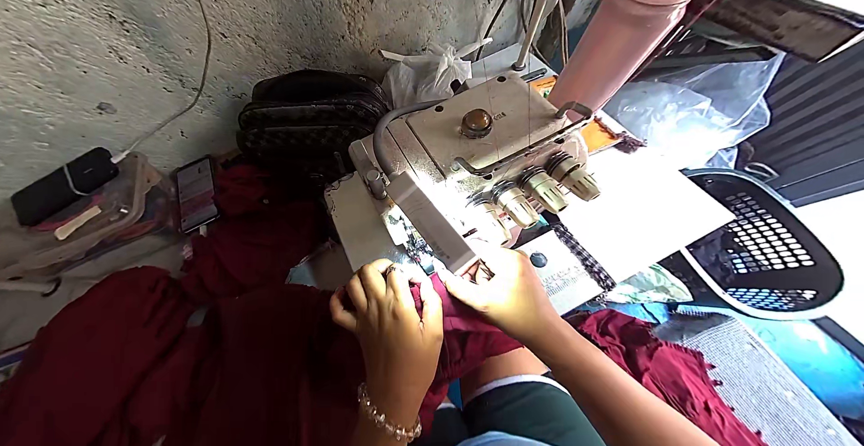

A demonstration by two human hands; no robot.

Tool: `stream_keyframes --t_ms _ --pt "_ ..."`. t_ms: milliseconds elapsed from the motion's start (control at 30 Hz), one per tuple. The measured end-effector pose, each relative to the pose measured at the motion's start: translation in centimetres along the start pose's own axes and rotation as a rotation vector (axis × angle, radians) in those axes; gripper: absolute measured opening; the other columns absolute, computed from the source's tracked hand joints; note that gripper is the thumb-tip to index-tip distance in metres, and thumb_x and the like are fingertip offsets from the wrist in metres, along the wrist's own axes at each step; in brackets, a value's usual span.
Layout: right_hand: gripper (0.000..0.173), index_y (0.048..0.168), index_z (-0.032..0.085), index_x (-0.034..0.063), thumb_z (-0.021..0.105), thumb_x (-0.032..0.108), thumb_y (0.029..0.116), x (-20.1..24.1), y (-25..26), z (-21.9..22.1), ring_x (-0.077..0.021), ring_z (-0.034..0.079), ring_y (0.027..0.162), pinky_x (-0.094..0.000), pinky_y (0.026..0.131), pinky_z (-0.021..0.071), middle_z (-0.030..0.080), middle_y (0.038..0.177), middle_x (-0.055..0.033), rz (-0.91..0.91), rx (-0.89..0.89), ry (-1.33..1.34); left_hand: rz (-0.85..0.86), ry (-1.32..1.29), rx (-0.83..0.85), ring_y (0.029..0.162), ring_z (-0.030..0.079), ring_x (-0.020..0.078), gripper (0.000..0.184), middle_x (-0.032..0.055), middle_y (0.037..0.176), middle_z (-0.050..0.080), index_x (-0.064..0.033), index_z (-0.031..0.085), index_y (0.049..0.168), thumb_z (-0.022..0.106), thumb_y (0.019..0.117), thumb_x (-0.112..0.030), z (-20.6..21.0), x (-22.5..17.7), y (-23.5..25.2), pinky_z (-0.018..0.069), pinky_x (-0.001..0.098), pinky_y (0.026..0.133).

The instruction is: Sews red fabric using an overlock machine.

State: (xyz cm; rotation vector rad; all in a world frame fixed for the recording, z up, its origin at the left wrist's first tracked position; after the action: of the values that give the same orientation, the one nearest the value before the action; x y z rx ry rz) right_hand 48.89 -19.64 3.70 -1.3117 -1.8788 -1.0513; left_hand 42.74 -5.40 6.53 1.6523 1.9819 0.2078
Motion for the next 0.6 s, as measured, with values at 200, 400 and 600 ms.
stream_keyframes --t_ms 200,400,600 --pt "0.027 0.071 0.068 0.0122 0.065 0.036 0.0828 0.9 0.4 -0.3 -0.0129 0.055 0.051 -0.0348 0.047 0.0398 0.057 0.057 0.0002 -0.068 -0.081 -0.176 -0.008 0.015 0.082 0.116 0.054 0.0371 0.035 0.0168 0.111 0.062 -0.0056 0.069 0.098 0.046 0.0911 -0.032 0.4 0.1 0.9 0.0254 0.0611 0.101" --pt "0.028 0.074 0.071 0.0066 0.066 0.033 0.0828 1.9 0.5 -0.6 -0.0226 0.063 0.051 -0.0411 0.043 0.0432 0.062 0.057 -0.0076 -0.139 -0.199 -0.292 -0.003 -0.005 0.071 0.123 0.053 0.0399 0.031 0.0204 0.116 0.063 -0.0052 0.066 0.102 0.045 0.0931 -0.027 0.6 0.0 1.8 0.0229 0.0625 0.105" --pt "0.019 0.093 0.074 0.0099 0.066 0.026 0.089 0.5 -0.9 -0.7 -0.004 0.051 0.054 -0.0222 0.05 0.0395 0.062 0.066 0.0032 -0.181 -0.115 -0.016 0.04 -0.108 0.166 0.125 0.051 0.0416 0.041 0.0219 0.122 0.063 -0.0062 0.068 0.101 0.052 0.0869 -0.042 0.6 1.1 2.0 0.0257 0.0644 0.101"
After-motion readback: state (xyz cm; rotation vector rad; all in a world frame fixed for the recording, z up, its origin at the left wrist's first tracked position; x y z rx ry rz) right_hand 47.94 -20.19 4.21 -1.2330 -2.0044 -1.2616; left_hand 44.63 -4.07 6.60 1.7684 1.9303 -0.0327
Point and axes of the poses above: each hand's wrist, its own y-axis towards the middle knuckle, its own z-axis out of the palm, x = y × z, the point moved 7 cm from there along y, towards the middle knuckle
